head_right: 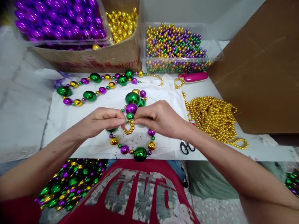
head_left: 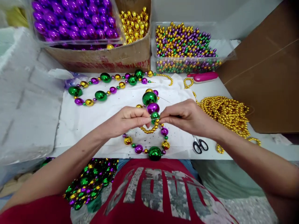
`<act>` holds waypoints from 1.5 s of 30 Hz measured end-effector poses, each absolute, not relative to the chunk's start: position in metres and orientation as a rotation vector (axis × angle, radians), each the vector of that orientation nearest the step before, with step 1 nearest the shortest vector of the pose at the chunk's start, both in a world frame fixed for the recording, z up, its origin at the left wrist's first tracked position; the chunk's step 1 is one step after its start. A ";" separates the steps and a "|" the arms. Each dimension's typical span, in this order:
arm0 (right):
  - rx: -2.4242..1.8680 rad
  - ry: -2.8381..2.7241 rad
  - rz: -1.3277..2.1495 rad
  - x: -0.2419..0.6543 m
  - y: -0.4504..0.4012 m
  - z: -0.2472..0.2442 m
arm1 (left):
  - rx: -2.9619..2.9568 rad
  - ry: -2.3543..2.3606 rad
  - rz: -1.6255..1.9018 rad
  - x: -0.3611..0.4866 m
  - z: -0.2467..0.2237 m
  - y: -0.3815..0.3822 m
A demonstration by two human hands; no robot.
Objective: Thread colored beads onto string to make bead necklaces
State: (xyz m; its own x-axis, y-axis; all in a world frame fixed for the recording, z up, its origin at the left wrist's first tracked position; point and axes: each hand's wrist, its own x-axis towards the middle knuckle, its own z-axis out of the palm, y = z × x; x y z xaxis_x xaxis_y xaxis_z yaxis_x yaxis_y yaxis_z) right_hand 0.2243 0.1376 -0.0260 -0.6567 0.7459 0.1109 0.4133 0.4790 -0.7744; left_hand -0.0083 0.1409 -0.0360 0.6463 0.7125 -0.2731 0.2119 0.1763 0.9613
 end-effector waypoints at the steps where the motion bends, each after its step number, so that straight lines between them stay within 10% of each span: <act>1: -0.998 -2.325 0.937 0.226 0.141 -0.029 | 1.394 0.850 0.432 -0.006 -0.041 0.144; 6: -1.225 -2.296 0.721 0.235 0.153 -0.054 | 1.241 0.829 0.514 0.007 -0.079 0.159; 21: -1.101 -1.774 1.739 0.220 0.119 -0.111 | 0.677 0.654 1.022 0.015 -0.098 0.121; 33: -0.981 -2.793 0.812 0.220 0.055 -0.147 | 0.861 1.057 0.894 0.021 -0.147 0.044; 45: -1.434 -2.811 0.887 0.213 0.039 -0.139 | 0.595 1.029 0.811 0.004 -0.146 0.023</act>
